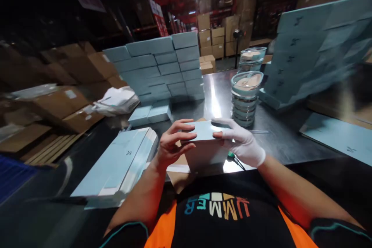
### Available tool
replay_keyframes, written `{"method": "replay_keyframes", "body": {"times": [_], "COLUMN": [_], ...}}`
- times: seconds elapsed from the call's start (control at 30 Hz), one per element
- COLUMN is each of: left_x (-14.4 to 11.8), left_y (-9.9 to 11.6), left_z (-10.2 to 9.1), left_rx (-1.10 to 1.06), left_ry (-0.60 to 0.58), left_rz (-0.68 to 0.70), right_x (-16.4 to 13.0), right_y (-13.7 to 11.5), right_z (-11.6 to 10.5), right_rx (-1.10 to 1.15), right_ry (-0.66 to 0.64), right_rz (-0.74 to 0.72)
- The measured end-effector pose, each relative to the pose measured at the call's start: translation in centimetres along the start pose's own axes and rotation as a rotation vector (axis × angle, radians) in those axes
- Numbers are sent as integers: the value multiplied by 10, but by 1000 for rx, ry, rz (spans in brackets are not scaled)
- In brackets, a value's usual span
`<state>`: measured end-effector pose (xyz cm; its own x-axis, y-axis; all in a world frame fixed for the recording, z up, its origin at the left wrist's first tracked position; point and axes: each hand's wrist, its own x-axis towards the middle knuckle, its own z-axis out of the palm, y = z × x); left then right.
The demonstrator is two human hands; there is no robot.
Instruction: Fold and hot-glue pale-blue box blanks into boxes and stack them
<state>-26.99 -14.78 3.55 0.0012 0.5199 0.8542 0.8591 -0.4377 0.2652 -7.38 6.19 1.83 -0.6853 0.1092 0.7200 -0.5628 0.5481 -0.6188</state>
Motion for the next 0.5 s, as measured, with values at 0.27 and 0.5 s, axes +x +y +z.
{"method": "replay_keyframes", "body": {"times": [0.27, 0.5], "left_x": [37, -11], "left_y": [41, -17], "left_z": [-27, -52], "left_rx": [515, 118], "left_ry": [-348, 600], "left_rz": [-18, -605], "right_x": [58, 112], "right_y": [23, 83], "right_z": [-36, -152], "right_rx": [-418, -986], "right_ry": [-120, 223], "right_rz": [-145, 437]}}
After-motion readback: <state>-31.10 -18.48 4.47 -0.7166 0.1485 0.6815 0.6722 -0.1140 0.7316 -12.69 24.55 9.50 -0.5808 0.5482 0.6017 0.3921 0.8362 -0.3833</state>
